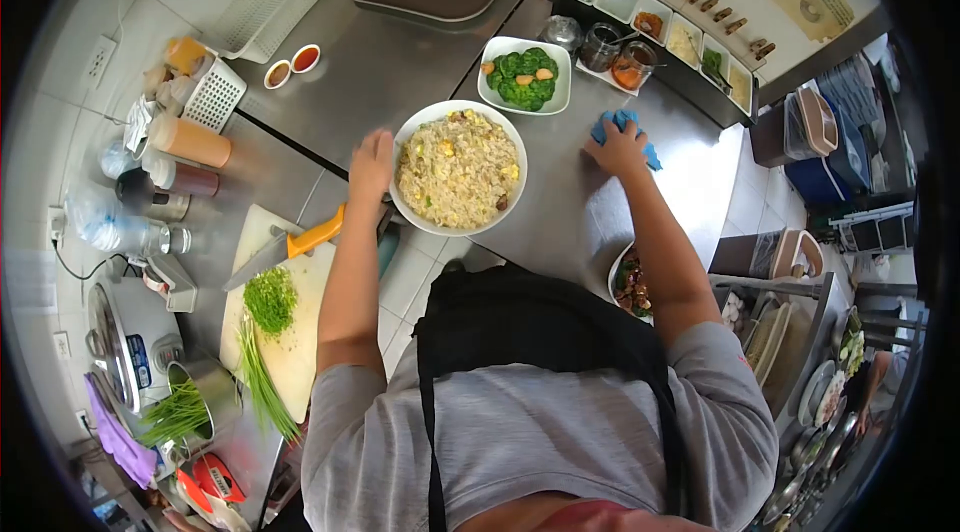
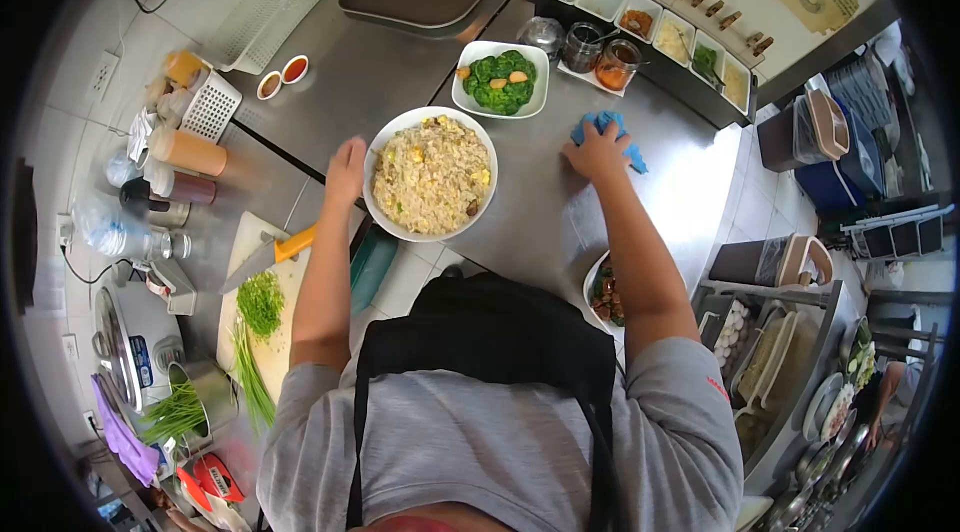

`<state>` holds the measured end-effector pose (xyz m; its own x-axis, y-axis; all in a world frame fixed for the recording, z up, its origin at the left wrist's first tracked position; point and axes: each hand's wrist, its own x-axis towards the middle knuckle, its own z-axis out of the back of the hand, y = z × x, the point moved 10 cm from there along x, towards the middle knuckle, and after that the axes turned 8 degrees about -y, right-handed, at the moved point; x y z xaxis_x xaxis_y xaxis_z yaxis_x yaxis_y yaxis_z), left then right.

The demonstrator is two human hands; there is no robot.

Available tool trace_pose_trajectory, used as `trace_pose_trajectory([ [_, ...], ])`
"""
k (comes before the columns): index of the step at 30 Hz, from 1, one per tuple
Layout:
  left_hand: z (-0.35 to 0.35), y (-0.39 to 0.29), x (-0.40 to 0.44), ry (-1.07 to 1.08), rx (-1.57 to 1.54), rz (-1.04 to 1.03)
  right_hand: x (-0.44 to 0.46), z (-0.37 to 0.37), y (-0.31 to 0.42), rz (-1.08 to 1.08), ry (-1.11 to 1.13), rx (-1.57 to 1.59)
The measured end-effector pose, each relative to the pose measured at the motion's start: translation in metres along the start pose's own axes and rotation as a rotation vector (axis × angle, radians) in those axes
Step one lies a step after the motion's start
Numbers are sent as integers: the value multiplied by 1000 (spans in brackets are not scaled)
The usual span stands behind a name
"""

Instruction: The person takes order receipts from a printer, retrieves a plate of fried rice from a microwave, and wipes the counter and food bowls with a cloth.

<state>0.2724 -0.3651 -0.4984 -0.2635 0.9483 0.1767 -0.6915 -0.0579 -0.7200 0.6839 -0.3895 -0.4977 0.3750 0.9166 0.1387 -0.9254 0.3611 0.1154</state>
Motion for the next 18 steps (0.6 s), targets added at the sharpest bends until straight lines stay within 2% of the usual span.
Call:
trace_pose_trajectory([
  [2, -13, -29, 28, 53, 22, -228, 4, -11, 8, 31, -6, 63],
  [5, -63, -47, 57, 276, 29, -308, 7, -33, 21, 177, 27, 136],
  [6, -80, -49, 61, 390, 2, -286, 6, -39, 28, 247, 45, 159],
  [9, -121, -47, 61, 716, -43, -198, -5, -42, 56, 41, 263, 717],
  [11, -140, -38, 54, 901, -22, -104, -20, -27, 94, -45, 392, 928],
  [14, -144, -35, 56, 962, -75, -106, -19, -45, 130, -168, 426, 1075],
  [17, -134, -25, 56, 911, -316, -44, -22, -63, 130, -257, 432, 1030],
  [18, -128, -16, 58, 867, -300, -19, -29, -66, 127, -279, 440, 1008],
])
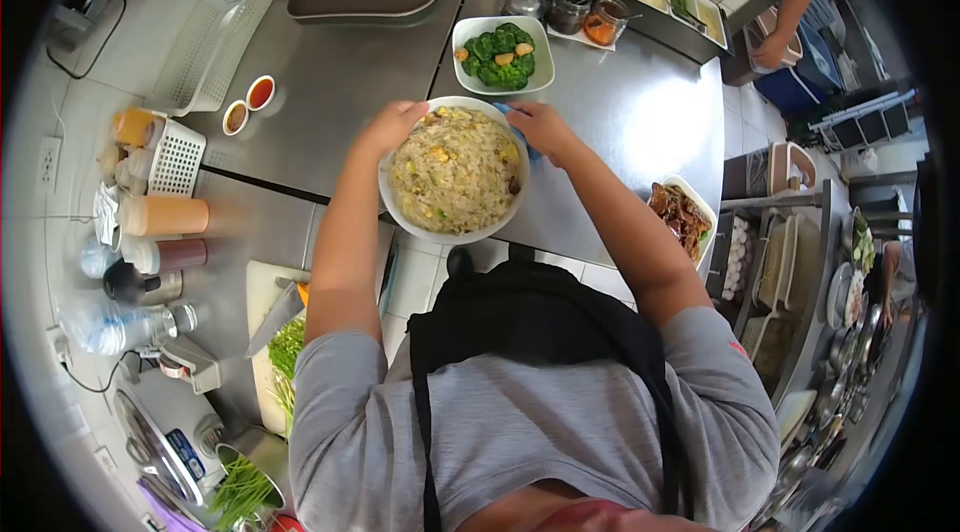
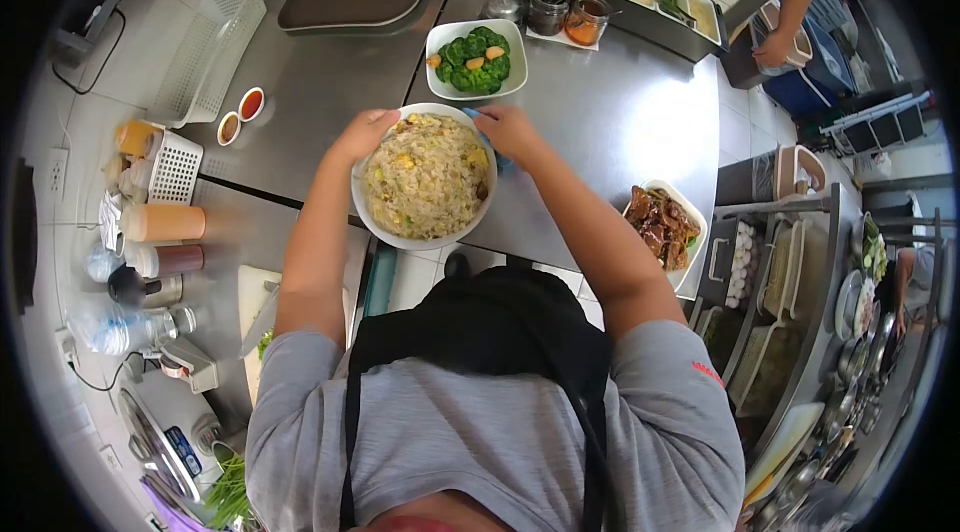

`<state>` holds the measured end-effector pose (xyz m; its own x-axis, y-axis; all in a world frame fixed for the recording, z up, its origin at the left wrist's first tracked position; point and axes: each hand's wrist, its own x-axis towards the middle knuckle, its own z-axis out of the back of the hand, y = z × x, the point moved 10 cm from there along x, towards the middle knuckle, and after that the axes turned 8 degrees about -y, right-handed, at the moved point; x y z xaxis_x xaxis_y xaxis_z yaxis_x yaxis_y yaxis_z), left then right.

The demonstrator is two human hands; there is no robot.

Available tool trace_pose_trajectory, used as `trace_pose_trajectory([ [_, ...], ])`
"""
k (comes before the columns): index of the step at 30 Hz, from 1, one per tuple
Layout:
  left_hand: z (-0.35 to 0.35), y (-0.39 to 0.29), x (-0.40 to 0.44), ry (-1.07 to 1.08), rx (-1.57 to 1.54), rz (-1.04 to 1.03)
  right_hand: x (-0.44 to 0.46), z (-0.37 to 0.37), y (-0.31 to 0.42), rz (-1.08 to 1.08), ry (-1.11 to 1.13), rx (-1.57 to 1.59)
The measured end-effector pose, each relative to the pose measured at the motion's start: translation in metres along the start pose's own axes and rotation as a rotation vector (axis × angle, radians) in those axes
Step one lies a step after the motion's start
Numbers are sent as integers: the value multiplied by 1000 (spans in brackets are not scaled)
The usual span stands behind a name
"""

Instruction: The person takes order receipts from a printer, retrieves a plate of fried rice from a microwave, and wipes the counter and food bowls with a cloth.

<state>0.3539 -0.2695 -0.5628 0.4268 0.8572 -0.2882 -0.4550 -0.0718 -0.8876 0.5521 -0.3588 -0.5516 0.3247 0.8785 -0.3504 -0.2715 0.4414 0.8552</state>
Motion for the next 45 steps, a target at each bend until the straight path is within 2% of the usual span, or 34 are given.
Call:
trace_pose_trajectory([
  [2, 18, 0, -18, -108, 6, 40, -18, 2, -8, -37, -8, -39],
  [6, 53, 44, -40, -359, 13, 119, -50, -25, -49, -156, -61, 368],
  [8, 64, 57, -58, -479, -86, 216, -69, -35, -36, -171, -76, 527],
  [14, 80, 58, -105, -755, -326, 339, -91, -67, -10, -321, 48, 622],
  [19, 83, 105, -117, -822, -660, 473, -62, -103, 7, -335, 191, 714],
  [21, 79, 110, -116, -716, -672, 478, -59, -113, 23, -345, 223, 719],
  [22, 77, 102, -116, -663, -676, 480, -55, -118, 30, -342, 237, 728],
  [24, 72, 91, -119, -695, -777, 506, -51, -128, 34, -347, 260, 742],
  [27, 69, 77, -103, -649, -861, 510, -45, -142, 25, -407, 342, 601],
  [30, 77, 85, -74, -640, -949, 469, -37, -126, 26, -309, 355, 606],
  [33, 82, 82, -45, -608, -1008, 456, -35, -86, 8, -392, 328, 819],
  [37, 91, 86, -9, -581, -1006, 466, -40, 23, 22, -201, 118, 913],
  [39, 91, 98, 9, -501, -1030, 458, -70, 111, 36, -58, -253, 827],
  [42, 96, 99, 18, -546, -961, 496, -110, 239, 25, 265, -594, 680],
  [43, 90, 105, 24, -512, -999, 511, -141, 274, 10, 227, -804, 575],
  [44, 80, 94, 15, -564, -1031, 549, -153, 301, -20, 178, -846, 588],
  [45, 67, 67, -2, -618, -1062, 588, -178, 327, -45, 117, -979, 371],
])
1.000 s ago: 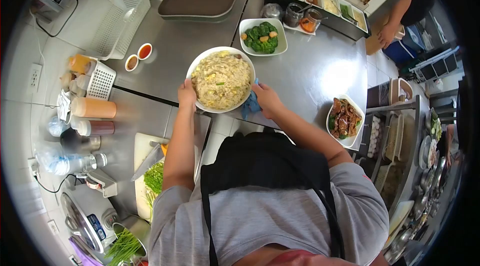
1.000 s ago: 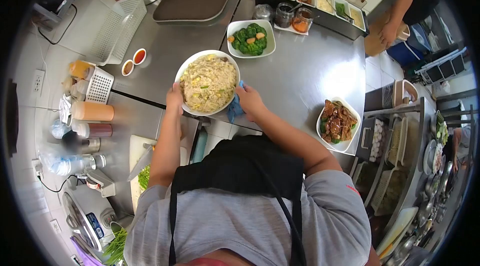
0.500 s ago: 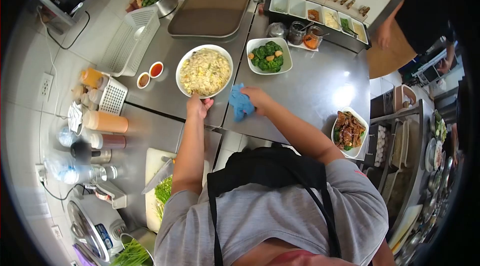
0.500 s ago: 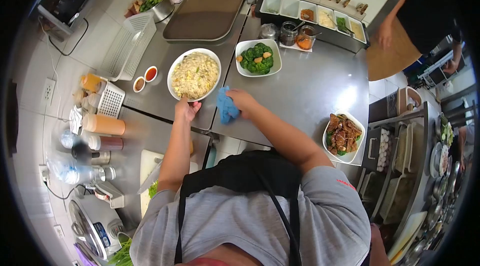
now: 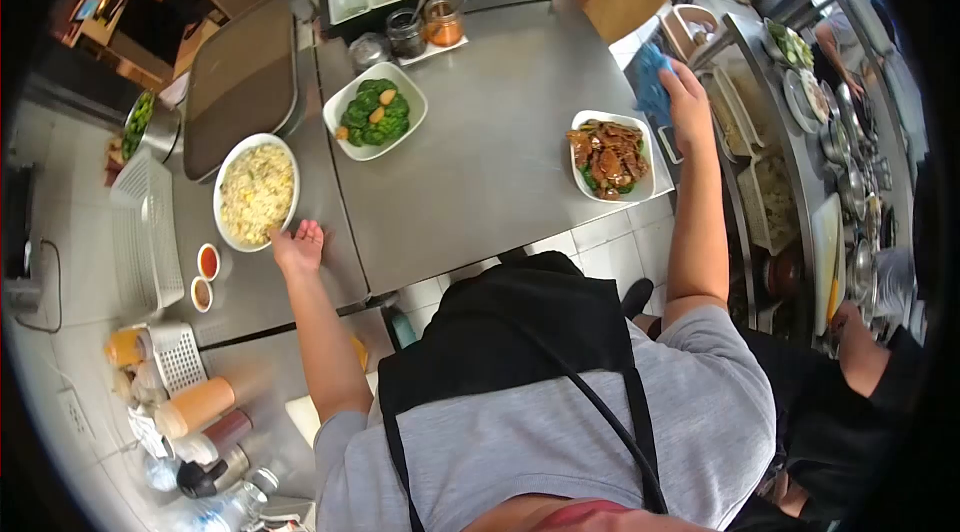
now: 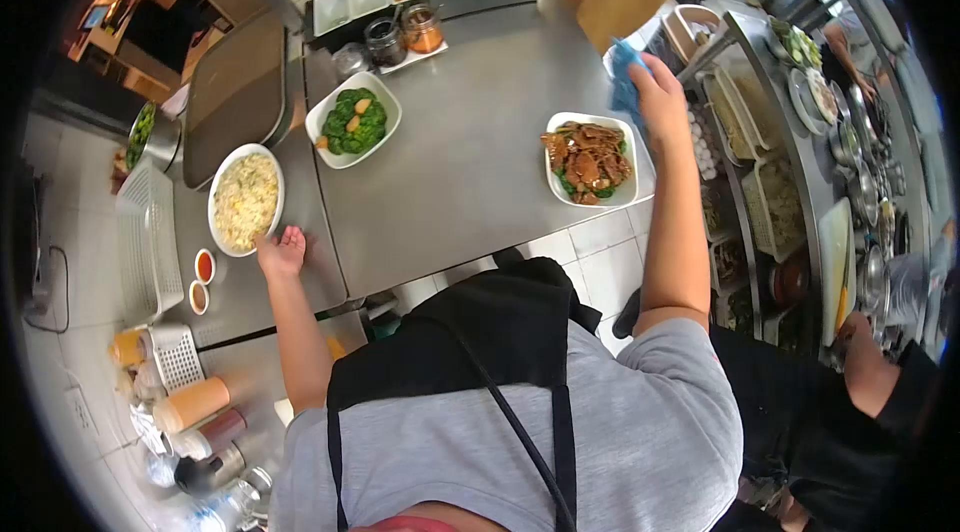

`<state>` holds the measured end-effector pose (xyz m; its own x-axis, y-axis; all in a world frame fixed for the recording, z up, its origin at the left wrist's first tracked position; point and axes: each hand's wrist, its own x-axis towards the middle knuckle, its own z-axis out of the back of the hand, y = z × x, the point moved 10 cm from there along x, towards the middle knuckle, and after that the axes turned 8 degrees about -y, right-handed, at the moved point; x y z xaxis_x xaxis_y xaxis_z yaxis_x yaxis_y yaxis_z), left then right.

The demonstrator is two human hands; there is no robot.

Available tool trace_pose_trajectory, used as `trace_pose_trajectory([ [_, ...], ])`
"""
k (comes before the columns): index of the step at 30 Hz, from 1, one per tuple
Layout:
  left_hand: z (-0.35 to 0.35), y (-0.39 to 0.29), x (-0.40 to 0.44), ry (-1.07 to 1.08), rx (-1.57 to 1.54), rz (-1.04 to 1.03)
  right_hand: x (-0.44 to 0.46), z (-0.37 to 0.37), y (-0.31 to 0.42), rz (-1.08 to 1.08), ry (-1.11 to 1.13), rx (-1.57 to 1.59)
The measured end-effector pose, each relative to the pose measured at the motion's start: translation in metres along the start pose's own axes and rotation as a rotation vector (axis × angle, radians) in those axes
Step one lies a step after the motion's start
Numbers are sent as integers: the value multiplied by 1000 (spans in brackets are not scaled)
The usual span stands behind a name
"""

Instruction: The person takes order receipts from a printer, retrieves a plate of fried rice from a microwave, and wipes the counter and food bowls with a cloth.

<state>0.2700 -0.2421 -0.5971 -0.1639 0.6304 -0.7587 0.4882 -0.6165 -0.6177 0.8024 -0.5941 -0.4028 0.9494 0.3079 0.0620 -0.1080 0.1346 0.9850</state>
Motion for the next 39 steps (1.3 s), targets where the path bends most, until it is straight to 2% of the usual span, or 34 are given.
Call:
trace_pose_trajectory([
  [1, -4, 9, -21, -57, -38, 19, 0, 35, -12, 24, -91, -210],
  [2, -15, 26, -28, 23, -42, 64, 10, 65, -45, 85, -121, -397],
  [3, -32, 49, -34, 226, 42, 108, 19, 96, -95, 109, -112, -668],
  [5, -65, 103, -68, 562, 262, 165, -16, 108, -137, -208, -77, -530],
  [6, -76, 135, -94, 691, 410, 180, -6, 124, -208, -263, -5, -329],
  [7, -85, 165, -119, 791, 527, 202, -16, 125, -255, -538, 21, -183],
  [8, -93, 194, -145, 891, 646, 222, -22, 110, -267, -617, 38, 93],
  [10, -108, 231, -194, 986, 1016, 189, -43, 76, -220, -723, 80, 168],
  [13, -120, 273, -218, 1089, 1125, 217, -51, 38, -196, -823, 177, 174],
  [14, -129, 272, -214, 1055, 1115, 143, -49, 19, -195, -813, 267, 193],
  [17, -151, 263, -204, 966, 1099, -21, -36, -17, -170, -710, 372, -44],
  [18, -158, 256, -202, 948, 1102, -54, 1, -31, -174, -422, 570, -308],
  [20, -165, 246, -194, 927, 1073, -81, 46, -46, -127, -237, 433, -448],
  [22, -173, 243, -192, 932, 1020, -137, 101, -78, -139, -221, 511, -170],
  [23, -176, 242, -193, 934, 993, -166, 113, -97, -122, -110, 575, -279],
  [24, -178, 242, -190, 889, 993, -207, 124, -118, -102, 8, 633, -385],
  [26, -180, 243, -187, 796, 991, -287, 151, -157, -53, 440, 615, -849],
  [27, -181, 243, -186, 756, 955, -304, 178, -178, -34, 660, 478, -651],
  [28, -180, 244, -184, 713, 921, -316, 198, -189, -19, 592, 318, -823],
  [29, -179, 242, -183, 670, 888, -329, 198, -197, 16, 717, 137, -836],
  [30, -178, 243, -182, 647, 880, -316, 210, -215, 23, 788, 92, -853],
  [33, -174, 241, -182, 588, 861, -289, 238, -263, -7, 682, 280, -1239],
  [34, -173, 239, -183, 575, 859, -287, 249, -274, -27, 579, 433, -1331],
  [37, -170, 239, -183, 549, 851, -282, 255, -287, -39, 635, 580, -1475],
  [39, -168, 238, -181, 541, 853, -299, 245, -279, -17, 615, 549, -1457],
])
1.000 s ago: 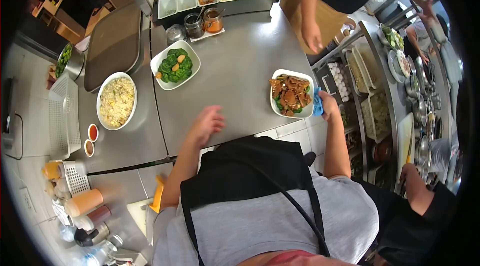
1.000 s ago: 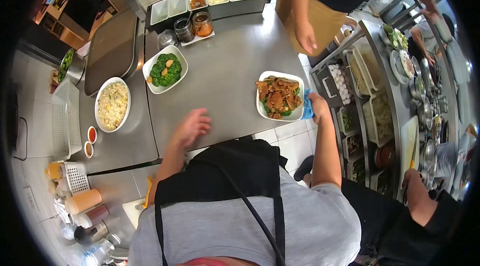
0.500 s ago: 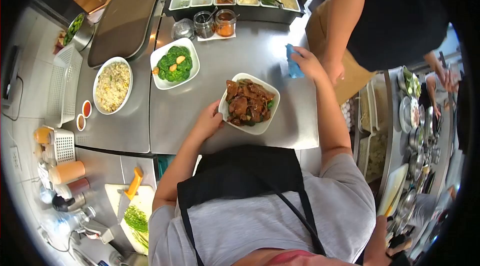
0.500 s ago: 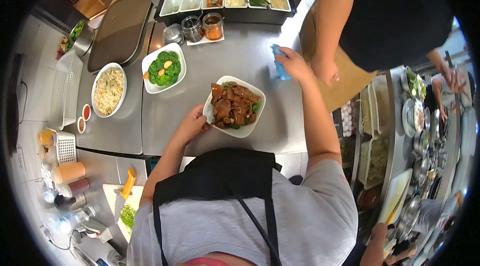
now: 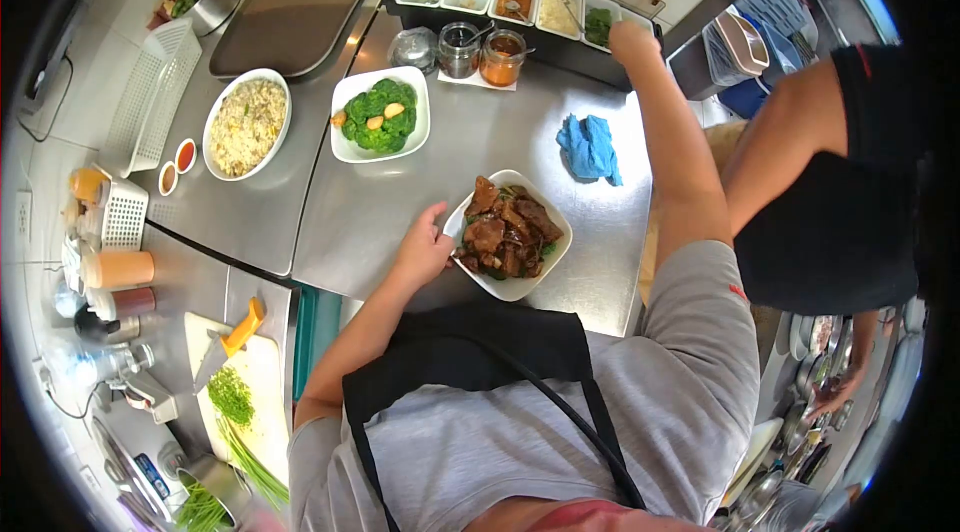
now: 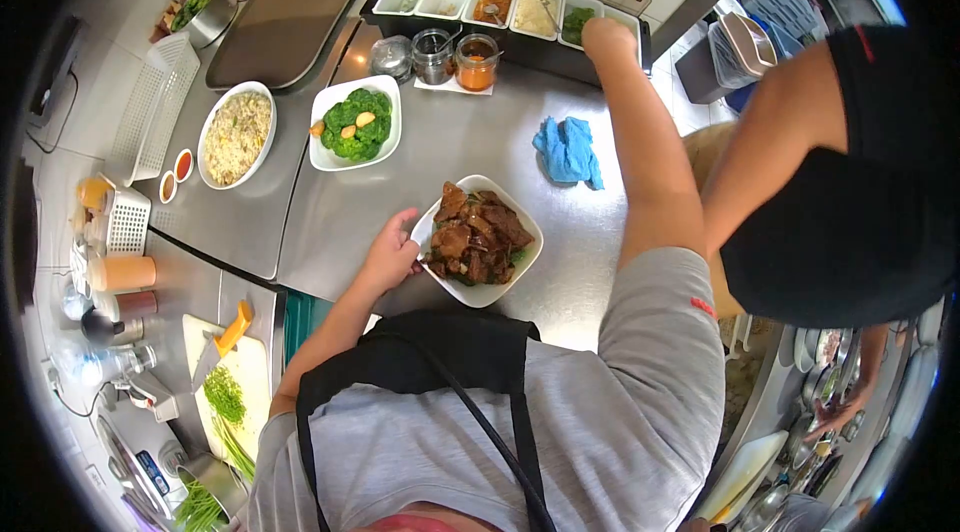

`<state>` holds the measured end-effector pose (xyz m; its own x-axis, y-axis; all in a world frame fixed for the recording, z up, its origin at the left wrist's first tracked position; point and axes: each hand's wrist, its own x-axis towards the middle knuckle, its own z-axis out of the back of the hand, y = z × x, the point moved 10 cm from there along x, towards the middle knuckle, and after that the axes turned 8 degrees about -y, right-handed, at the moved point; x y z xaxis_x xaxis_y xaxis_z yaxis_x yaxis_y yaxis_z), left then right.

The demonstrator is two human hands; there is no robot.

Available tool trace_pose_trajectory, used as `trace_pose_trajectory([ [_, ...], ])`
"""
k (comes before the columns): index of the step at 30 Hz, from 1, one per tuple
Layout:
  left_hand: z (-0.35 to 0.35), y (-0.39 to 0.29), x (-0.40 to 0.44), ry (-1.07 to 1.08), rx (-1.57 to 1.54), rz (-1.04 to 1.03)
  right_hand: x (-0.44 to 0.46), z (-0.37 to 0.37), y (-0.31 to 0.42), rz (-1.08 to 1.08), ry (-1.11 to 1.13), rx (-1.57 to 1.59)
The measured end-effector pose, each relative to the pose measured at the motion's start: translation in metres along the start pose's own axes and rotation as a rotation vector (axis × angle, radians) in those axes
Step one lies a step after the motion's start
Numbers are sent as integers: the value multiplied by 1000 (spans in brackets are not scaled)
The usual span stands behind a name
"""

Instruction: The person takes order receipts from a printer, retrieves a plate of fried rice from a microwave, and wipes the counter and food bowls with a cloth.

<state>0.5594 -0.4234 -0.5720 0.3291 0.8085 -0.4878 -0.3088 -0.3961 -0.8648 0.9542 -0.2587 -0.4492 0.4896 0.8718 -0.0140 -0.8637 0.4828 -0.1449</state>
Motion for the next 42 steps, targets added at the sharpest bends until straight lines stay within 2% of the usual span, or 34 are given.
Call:
trace_pose_trajectory([
  [2, 1, -1, 2, 3, 28, -26, -5, 4, -8, 16, 3, -13],
  [6, 6, -2, 6, -44, 100, -87, -50, 28, -16, -56, -259, 114],
  [7, 7, -3, 7, -55, 138, -118, -57, 15, -19, -41, -247, 141],
  [10, 9, -14, 8, -60, 134, -169, -74, -10, -49, -166, -332, 414],
  [11, 9, -12, 11, -57, 146, -197, -92, 3, -51, -70, -568, 571],
  [12, 10, -12, 12, -54, 157, -225, -96, -24, -54, -82, -346, 773],
  [14, 11, -14, 13, -70, 174, -234, -155, -25, -28, -139, 88, 1195],
  [16, 12, -15, 16, -79, 194, -243, -207, -24, 5, -32, 307, 1198],
  [18, 12, -15, 20, -78, 217, -251, -240, -22, 31, 120, 400, 1031],
  [20, 13, -14, 23, -82, 216, -268, -251, -34, 45, 270, 380, 957],
  [23, 13, -16, 21, -88, 233, -269, -258, -24, 65, 532, 113, 705],
  [26, 11, -11, 24, -76, 209, -294, -264, -19, 69, 491, 96, 608],
  [29, 12, -15, 23, -65, 221, -303, -270, 1, 69, 496, -18, 563],
  [33, 10, -9, 29, -38, 228, -304, -291, 40, 53, 405, -70, 651],
  [39, 12, -3, 33, -7, 123, -218, -328, 41, 44, 374, 22, 720],
  [42, 11, -10, 30, -5, 150, -256, -338, 24, 43, 353, 51, 696],
])
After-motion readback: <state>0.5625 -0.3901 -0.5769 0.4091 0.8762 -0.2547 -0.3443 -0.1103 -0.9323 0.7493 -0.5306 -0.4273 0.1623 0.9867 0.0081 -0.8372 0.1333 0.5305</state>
